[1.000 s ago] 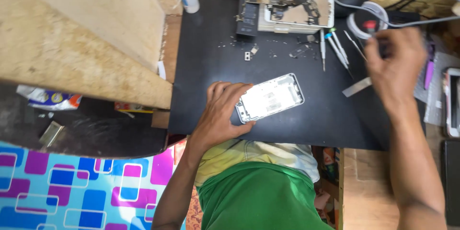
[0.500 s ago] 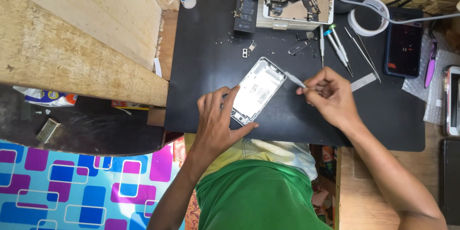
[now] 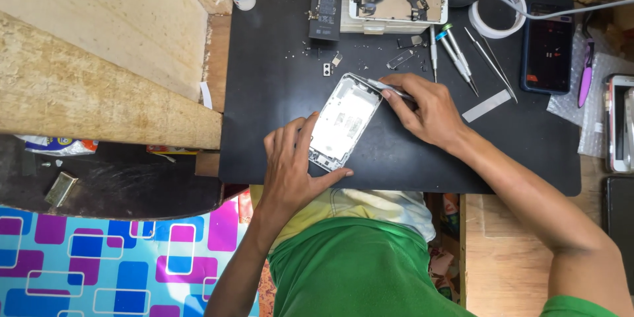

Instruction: Repairing a smartphone by unscrewing components and prying parts apart on a workbench

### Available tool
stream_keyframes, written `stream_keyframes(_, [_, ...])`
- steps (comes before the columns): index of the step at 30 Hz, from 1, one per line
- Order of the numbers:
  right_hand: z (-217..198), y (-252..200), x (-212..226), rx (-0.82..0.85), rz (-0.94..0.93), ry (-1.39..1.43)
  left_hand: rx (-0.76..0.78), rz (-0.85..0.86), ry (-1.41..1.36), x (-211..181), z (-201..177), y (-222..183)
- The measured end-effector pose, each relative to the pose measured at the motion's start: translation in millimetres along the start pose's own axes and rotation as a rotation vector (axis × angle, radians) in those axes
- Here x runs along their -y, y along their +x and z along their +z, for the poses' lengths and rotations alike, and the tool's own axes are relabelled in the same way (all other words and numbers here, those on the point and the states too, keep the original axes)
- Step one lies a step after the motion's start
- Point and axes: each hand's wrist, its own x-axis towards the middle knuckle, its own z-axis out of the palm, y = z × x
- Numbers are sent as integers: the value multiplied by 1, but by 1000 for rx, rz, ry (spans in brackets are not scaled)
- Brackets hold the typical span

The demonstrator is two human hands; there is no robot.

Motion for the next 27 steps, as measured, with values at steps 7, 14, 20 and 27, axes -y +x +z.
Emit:
stream_keyframes(7, [8, -3, -20, -40, -128, -18, -15, -24, 7, 6, 3, 12])
stream_keyframes(14, [6, -1, -17, 29, -209, -90, -41, 61, 93, 16, 5, 39])
stream_keyframes(20, [5, 2, -13, 70, -168, -62, -26, 86, 63, 16, 9, 41])
stream_keyframes(27, [6, 3, -13, 122, -106, -41, -130, 84, -44, 15, 12, 41])
